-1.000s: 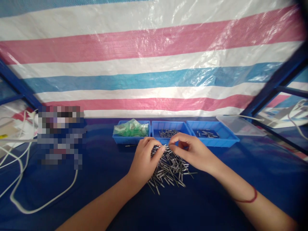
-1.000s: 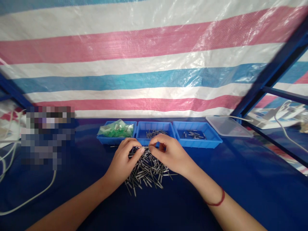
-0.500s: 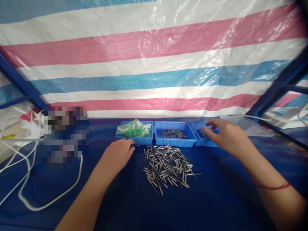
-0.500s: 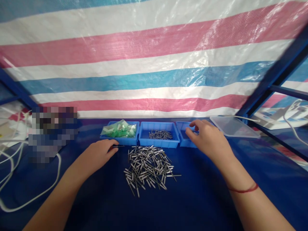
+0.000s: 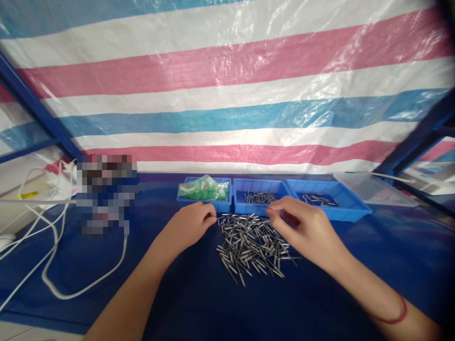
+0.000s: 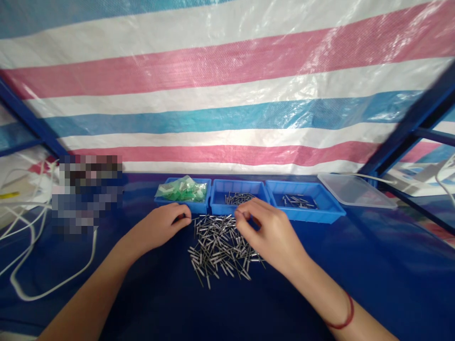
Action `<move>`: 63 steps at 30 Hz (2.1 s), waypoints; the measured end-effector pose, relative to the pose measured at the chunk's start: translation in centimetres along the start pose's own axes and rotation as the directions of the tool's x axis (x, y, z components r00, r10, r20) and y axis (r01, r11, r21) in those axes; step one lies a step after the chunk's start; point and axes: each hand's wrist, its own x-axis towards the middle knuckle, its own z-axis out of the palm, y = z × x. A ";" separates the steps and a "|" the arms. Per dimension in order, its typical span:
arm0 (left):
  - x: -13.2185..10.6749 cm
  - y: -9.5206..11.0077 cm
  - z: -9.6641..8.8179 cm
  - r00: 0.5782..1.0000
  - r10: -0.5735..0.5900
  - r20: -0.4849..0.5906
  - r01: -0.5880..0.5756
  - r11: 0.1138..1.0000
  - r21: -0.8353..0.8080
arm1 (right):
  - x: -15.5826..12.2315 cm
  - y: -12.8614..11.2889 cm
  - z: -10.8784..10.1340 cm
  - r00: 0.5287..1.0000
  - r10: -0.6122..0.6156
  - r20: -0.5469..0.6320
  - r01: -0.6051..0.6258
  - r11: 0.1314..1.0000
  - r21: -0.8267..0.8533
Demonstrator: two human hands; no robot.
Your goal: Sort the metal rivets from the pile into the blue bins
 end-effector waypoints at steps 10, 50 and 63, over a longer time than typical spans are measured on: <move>0.1 5.0 3.4 0.987 0.109 -0.121 -0.155 0.861 -0.484 | -1.5 -1.3 3.0 0.981 0.187 0.052 -0.192 0.887 0.419; -0.3 4.6 4.8 0.963 0.261 -0.073 -0.262 0.965 -0.009 | 0.8 9.1 -5.1 0.957 0.243 -0.162 -0.288 0.707 -0.646; -0.2 4.5 5.3 0.964 0.264 -0.028 -0.261 0.962 0.078 | 0.5 2.0 -0.4 0.999 -0.032 0.028 0.039 0.932 -0.360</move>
